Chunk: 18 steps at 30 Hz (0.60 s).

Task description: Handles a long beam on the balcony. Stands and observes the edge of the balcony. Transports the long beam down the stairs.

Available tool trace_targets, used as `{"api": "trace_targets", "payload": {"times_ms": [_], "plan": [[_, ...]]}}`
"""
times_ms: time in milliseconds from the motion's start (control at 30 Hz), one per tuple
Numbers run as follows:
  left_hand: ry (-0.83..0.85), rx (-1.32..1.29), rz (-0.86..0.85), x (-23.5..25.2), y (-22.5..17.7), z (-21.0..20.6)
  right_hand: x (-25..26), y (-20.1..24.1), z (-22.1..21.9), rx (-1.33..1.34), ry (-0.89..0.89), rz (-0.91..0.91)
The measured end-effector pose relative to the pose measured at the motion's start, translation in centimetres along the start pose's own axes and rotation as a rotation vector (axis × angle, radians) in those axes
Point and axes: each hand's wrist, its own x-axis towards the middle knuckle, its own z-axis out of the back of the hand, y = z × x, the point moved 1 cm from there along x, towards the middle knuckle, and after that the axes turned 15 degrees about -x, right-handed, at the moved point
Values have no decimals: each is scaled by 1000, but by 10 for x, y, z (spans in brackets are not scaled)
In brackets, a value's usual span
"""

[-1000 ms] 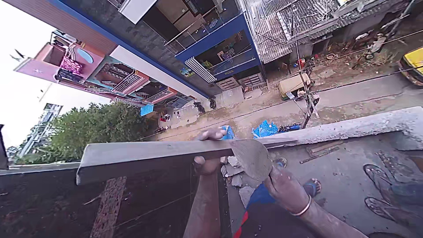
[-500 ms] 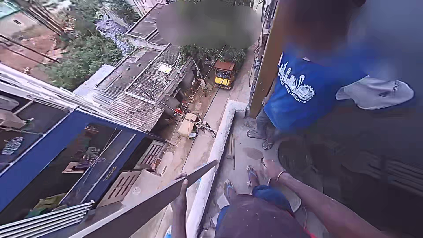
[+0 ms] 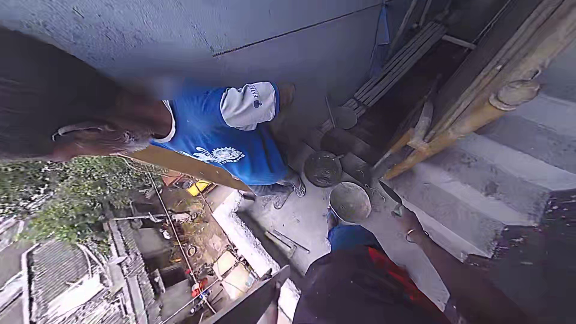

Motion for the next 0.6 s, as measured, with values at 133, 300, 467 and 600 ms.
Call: {"api": "trace_targets", "payload": {"times_ms": [133, 300, 467, 600], "plan": [[183, 211, -21, 74, -74, -65, 30, -8, -13, 103, -10, -147], [442, 90, -144, 166, -153, -157, 94, 21, -14, 128, 76, -192], [599, 85, -174, 212, -244, -231, 103, 69, 18, 208, 99, -118], [699, 69, -246, 259, -286, -276, 94, 82, 26, 203, 130, -149]]}}
